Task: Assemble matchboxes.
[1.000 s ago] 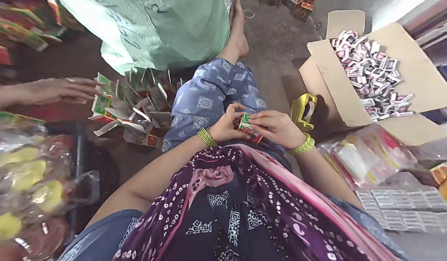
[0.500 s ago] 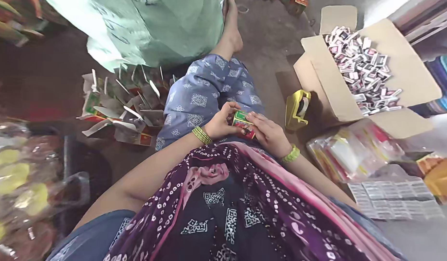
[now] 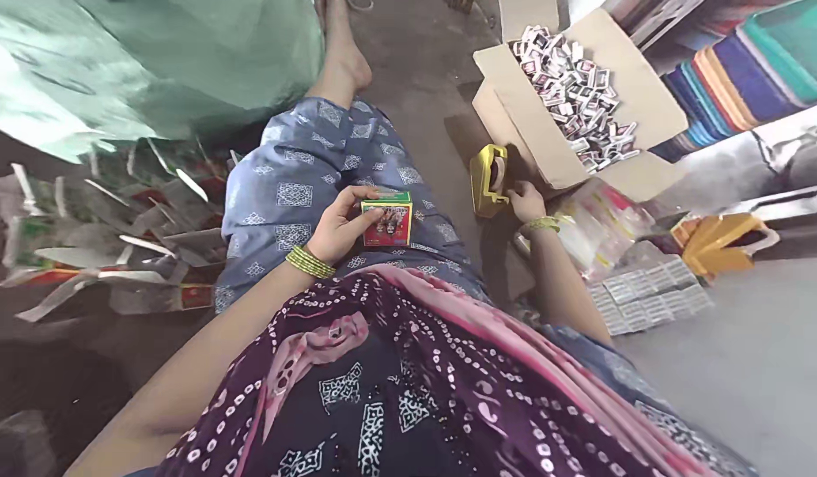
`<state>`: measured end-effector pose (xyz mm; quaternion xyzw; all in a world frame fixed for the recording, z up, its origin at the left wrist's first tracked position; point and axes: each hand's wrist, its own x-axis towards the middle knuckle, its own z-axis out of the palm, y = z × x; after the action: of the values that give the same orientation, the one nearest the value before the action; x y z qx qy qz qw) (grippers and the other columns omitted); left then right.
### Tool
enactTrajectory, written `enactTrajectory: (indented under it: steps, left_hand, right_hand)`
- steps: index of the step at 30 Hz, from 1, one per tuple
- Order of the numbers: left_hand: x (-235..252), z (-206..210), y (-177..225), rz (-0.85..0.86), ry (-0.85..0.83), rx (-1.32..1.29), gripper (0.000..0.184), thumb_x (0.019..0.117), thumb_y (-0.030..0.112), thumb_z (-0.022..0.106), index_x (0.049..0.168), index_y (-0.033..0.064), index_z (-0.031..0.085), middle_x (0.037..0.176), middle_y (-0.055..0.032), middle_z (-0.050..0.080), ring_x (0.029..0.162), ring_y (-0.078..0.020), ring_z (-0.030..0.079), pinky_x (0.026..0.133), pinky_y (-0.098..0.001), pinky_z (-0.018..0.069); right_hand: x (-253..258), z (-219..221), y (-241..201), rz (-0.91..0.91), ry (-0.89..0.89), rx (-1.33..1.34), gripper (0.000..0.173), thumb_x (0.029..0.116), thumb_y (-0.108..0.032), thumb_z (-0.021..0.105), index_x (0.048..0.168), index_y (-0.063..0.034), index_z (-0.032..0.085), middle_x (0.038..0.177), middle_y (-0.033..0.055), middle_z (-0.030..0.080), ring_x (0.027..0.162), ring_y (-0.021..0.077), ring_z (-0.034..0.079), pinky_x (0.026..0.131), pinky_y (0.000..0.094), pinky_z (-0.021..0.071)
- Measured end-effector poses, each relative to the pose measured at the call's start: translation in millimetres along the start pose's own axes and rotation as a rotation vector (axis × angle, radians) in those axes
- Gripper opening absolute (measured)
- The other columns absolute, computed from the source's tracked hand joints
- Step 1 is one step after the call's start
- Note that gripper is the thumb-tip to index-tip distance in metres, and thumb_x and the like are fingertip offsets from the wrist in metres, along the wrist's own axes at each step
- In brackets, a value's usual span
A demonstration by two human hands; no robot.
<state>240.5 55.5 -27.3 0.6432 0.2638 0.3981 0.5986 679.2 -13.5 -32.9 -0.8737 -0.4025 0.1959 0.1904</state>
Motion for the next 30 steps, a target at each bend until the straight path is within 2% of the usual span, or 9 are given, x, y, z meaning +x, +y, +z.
enactTrajectory:
  steps: [5,10,14,15,17,19,21,24,30]
  left_hand:
    - [2,0,0,-0.031,0.009,-0.008,0.032,0.0983,0.011,0.063,0.129,0.0115,0.059,0.136,-0.0062,0.064,0.106,-0.0178,0.070,0.088,-0.0360,0.0610]
    - [1,0,0,-0.018,-0.006,-0.019,0.033,0.0989,0.010,0.064,0.131,0.0110,0.057,0.134,-0.0067,0.064,0.102,-0.0178,0.071,0.086,-0.0355,0.0620]
    - [1,0,-1,-0.011,-0.001,-0.013,0.032,0.0985,0.010,0.064,0.130,0.0104,0.058,0.135,-0.0074,0.063,0.102,-0.0187,0.071,0.086,-0.0363,0.0620]
    - [1,0,-1,-0.010,-0.002,-0.010,0.032,0.0985,0.010,0.064,0.130,0.0102,0.058,0.136,-0.0075,0.063,0.102,-0.0187,0.071,0.086,-0.0363,0.0620]
    - [0,-1,1,-0.012,-0.007,-0.004,0.032,0.0986,0.009,0.064,0.130,0.0098,0.058,0.135,-0.0075,0.063,0.101,-0.0183,0.071,0.086,-0.0362,0.0621]
    - [0,-1,3,-0.012,-0.005,0.013,0.032,0.0985,0.011,0.064,0.130,0.0102,0.058,0.133,-0.0066,0.065,0.100,-0.0172,0.071,0.085,-0.0356,0.0621]
    - [0,-1,2,0.003,-0.004,0.017,0.033,0.0979,0.012,0.065,0.130,0.0092,0.058,0.129,-0.0064,0.067,0.102,-0.0162,0.071,0.088,-0.0354,0.0613]
    - [1,0,-1,0.034,-0.005,0.003,0.032,0.0976,0.012,0.065,0.129,0.0075,0.058,0.129,-0.0075,0.067,0.102,-0.0170,0.071,0.088,-0.0360,0.0613]
    - [-1,-1,-2,0.050,-0.004,-0.007,0.034,0.0968,0.012,0.065,0.129,0.0053,0.056,0.136,-0.0093,0.061,0.104,-0.0163,0.070,0.088,-0.0352,0.0612]
  right_hand:
    - [11,11,21,-0.041,-0.143,0.191,0.044,0.1059,-0.031,0.057,0.142,-0.0056,0.056,0.129,0.0196,0.067,0.121,0.0333,0.064,0.106,0.0556,0.0473]
    - [18,18,18,0.072,-0.052,0.366,0.046,0.0934,-0.028,0.076,0.132,-0.0063,0.064,0.118,0.0143,0.072,0.109,0.0255,0.069,0.100,0.0477,0.0540]
    - [19,19,19,0.204,0.001,0.504,0.042,0.0887,-0.032,0.081,0.123,-0.0111,0.072,0.122,0.0114,0.071,0.114,0.0238,0.067,0.101,0.0474,0.0541]
    - [14,15,15,0.236,0.004,0.532,0.041,0.0890,-0.033,0.080,0.122,-0.0109,0.072,0.118,0.0099,0.072,0.108,0.0209,0.068,0.097,0.0443,0.0553]
    - [5,11,13,0.261,-0.007,0.555,0.037,0.0897,-0.032,0.080,0.119,-0.0109,0.073,0.099,0.0038,0.070,0.078,0.0102,0.060,0.072,0.0320,0.0516]
    - [-5,8,15,0.263,-0.058,0.528,0.036,0.0924,-0.032,0.077,0.121,-0.0115,0.072,0.091,0.0009,0.065,0.066,0.0068,0.051,0.063,0.0275,0.0460]
    - [-19,7,16,0.281,-0.072,0.465,0.038,0.0915,-0.036,0.078,0.122,-0.0127,0.072,0.101,0.0048,0.068,0.078,0.0120,0.057,0.073,0.0341,0.0490]
    - [-29,12,21,0.308,-0.120,0.336,0.043,0.0922,-0.044,0.076,0.124,-0.0145,0.073,0.122,0.0116,0.071,0.114,0.0249,0.066,0.100,0.0495,0.0513]
    - [-39,24,8,0.272,-0.010,0.330,0.040,0.0942,-0.038,0.075,0.121,-0.0079,0.074,0.122,0.0149,0.071,0.117,0.0275,0.065,0.103,0.0506,0.0478]
